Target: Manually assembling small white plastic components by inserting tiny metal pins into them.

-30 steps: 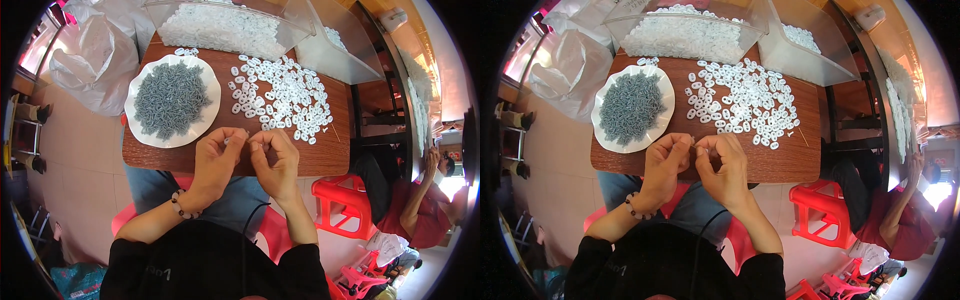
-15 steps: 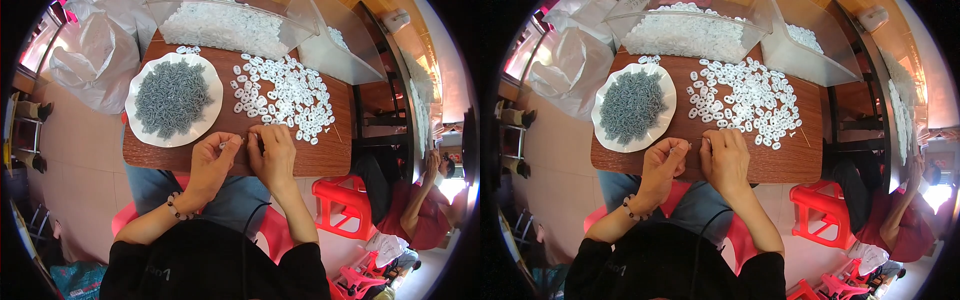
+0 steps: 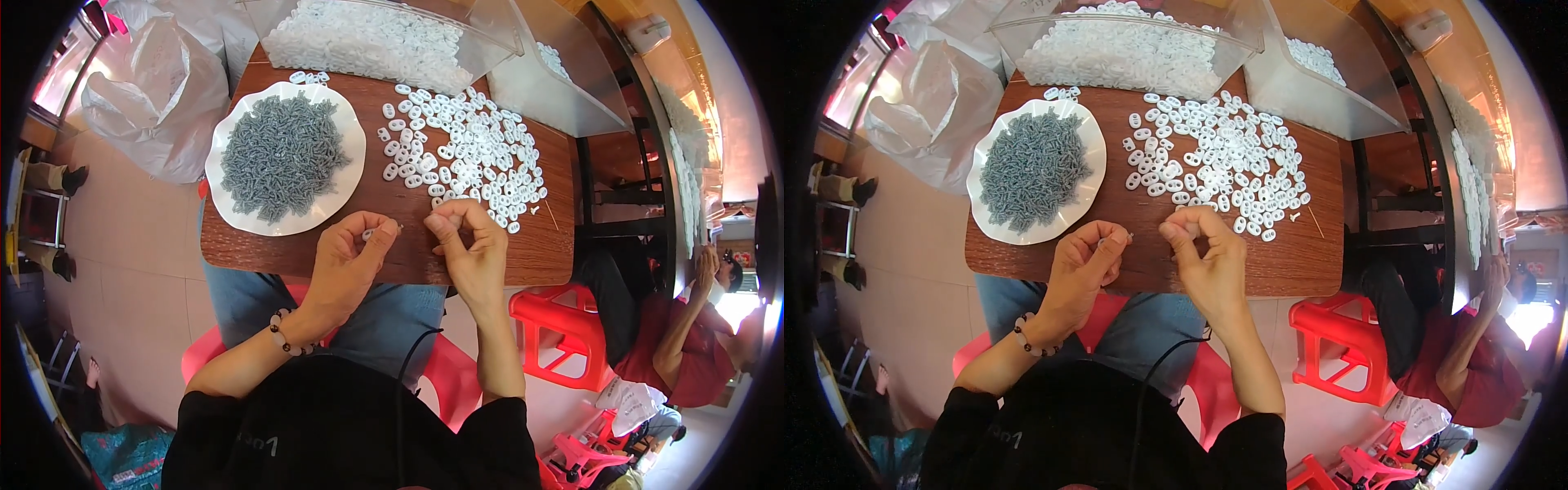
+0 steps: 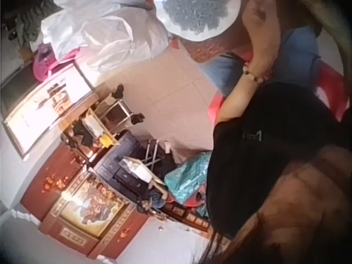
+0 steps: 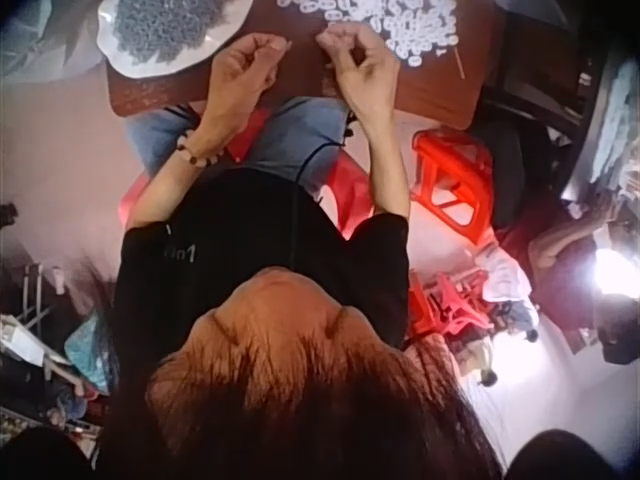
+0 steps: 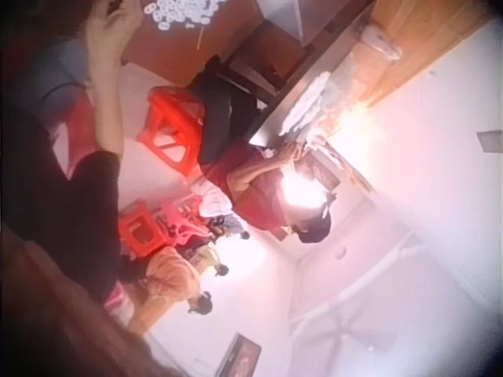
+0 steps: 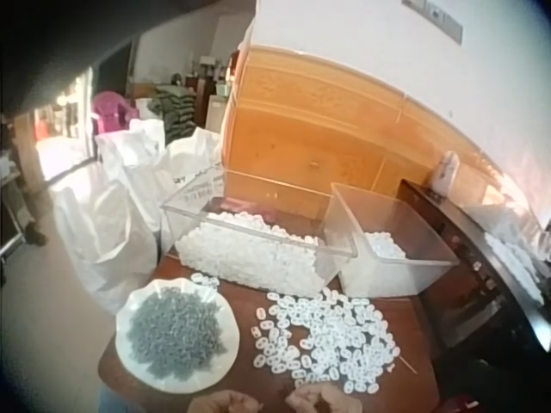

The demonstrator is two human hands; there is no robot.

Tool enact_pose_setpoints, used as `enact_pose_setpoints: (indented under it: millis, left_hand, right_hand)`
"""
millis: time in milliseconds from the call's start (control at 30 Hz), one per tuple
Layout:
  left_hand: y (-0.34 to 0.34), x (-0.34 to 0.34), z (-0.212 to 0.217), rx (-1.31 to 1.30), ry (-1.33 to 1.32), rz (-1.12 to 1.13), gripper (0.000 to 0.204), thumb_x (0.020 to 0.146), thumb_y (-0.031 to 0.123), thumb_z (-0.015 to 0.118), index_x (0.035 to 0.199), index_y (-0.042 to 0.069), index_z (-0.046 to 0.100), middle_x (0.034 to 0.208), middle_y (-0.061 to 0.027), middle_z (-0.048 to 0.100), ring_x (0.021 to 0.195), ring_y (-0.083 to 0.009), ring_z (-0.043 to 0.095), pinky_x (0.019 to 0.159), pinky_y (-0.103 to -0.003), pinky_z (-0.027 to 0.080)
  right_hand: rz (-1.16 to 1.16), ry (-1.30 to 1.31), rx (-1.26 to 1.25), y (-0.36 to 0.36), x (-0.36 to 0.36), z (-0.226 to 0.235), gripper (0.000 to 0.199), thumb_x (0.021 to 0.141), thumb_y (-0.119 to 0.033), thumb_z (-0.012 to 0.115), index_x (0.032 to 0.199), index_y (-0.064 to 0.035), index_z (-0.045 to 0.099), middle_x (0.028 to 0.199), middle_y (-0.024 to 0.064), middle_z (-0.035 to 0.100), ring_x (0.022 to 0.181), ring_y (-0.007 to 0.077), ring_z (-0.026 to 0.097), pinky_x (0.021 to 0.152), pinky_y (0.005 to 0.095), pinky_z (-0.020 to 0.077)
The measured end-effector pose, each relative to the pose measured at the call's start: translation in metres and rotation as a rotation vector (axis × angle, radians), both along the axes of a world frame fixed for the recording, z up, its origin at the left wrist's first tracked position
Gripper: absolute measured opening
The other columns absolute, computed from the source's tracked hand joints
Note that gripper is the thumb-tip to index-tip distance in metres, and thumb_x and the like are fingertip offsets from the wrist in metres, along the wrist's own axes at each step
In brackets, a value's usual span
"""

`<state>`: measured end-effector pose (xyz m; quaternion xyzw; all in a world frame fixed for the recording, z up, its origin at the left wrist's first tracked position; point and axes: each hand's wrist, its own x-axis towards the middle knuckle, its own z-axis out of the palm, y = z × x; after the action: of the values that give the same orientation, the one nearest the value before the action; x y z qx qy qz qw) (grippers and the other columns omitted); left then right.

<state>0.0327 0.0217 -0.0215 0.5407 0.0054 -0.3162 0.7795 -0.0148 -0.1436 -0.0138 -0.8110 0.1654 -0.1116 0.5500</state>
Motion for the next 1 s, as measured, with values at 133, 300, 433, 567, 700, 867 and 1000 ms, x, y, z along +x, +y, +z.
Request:
enact_pose_setpoints:
  millis: [133, 300, 433, 567, 700, 867, 1000]
  left_hand:
    - [0.0, -0.003, 0.005, 0.012, -0.073, -0.07, 0.019, 0.094, 0.02, 0.058, 0.094, 0.0, 0.06, 0.068, 0.0059, 0.05, 0.057, 0.0008, 0.039, 0.05, -0.016, 0.03]
    - [0.0, -0.005, 0.01, 0.082, -0.193, -0.193, 0.018, 0.094, 0.019, 0.058, 0.094, 0.002, 0.061, 0.071, 0.0061, 0.054, 0.061, 0.0008, 0.043, 0.053, -0.015, 0.033]
    - [0.0, -0.005, 0.015, 0.14, -0.222, -0.287, 0.017, 0.093, 0.018, 0.059, 0.092, 0.001, 0.062, 0.074, 0.0062, 0.055, 0.064, 0.0007, 0.044, 0.055, -0.016, 0.035]
    - [0.0, -0.006, 0.016, 0.116, -0.21, -0.322, 0.017, 0.093, 0.018, 0.058, 0.092, 0.001, 0.061, 0.076, 0.0059, 0.056, 0.067, 0.0007, 0.044, 0.056, -0.016, 0.035]
    - [0.002, -0.004, 0.015, 0.117, -0.209, -0.341, 0.016, 0.094, 0.017, 0.058, 0.093, 0.001, 0.061, 0.079, 0.0051, 0.056, 0.069, 0.0001, 0.045, 0.058, -0.016, 0.037]
    - [0.004, -0.002, 0.007, 0.186, -0.26, -0.38, 0.015, 0.093, 0.015, 0.058, 0.094, 0.0, 0.059, 0.083, 0.0039, 0.056, 0.073, -0.0012, 0.046, 0.063, -0.017, 0.039]
    - [0.004, -0.002, 0.01, 0.221, -0.266, -0.392, 0.015, 0.094, 0.014, 0.058, 0.094, 0.0, 0.058, 0.083, 0.0041, 0.056, 0.074, -0.0012, 0.047, 0.064, -0.017, 0.04]
  right_hand:
    - [0.055, 0.097, 0.222, -0.001, -0.009, 0.021, 0.011, 0.089, -0.009, 0.063, 0.096, -0.0003, 0.062, 0.079, 0.0036, 0.066, 0.067, 0.0044, 0.057, 0.059, 0.0181, 0.0481]
    - [0.056, 0.123, 0.428, 0.003, -0.024, 0.029, 0.016, 0.089, -0.011, 0.064, 0.1, 0.0014, 0.061, 0.082, 0.0069, 0.069, 0.072, 0.0073, 0.062, 0.061, 0.0192, 0.0484]
    - [0.058, 0.09, 0.422, 0.002, -0.03, 0.031, 0.017, 0.088, -0.01, 0.065, 0.1, 0.0023, 0.062, 0.082, 0.0076, 0.069, 0.071, 0.0073, 0.062, 0.063, 0.0193, 0.048]
    - [0.117, 0.111, 0.374, 0.0, -0.033, 0.029, 0.014, 0.087, -0.009, 0.066, 0.095, 0.0021, 0.065, 0.082, 0.0068, 0.069, 0.071, 0.0065, 0.061, 0.063, 0.0191, 0.0471]
    - [0.063, 0.079, 0.359, 0.003, -0.035, 0.027, 0.01, 0.086, -0.008, 0.067, 0.091, 0.0013, 0.066, 0.078, 0.0037, 0.068, 0.069, 0.0054, 0.06, 0.062, 0.0182, 0.0451]
    - [0.076, 0.042, 0.285, 0.003, -0.035, 0.029, 0.008, 0.085, -0.007, 0.068, 0.089, 0.0007, 0.067, 0.073, 0.001, 0.066, 0.067, 0.0042, 0.057, 0.06, 0.0176, 0.0431]
    - [0.043, 0.039, 0.237, 0.006, -0.034, 0.03, 0.007, 0.085, -0.006, 0.068, 0.087, 0.0004, 0.068, 0.071, -0.0004, 0.064, 0.063, 0.0026, 0.054, 0.057, 0.0165, 0.0407]
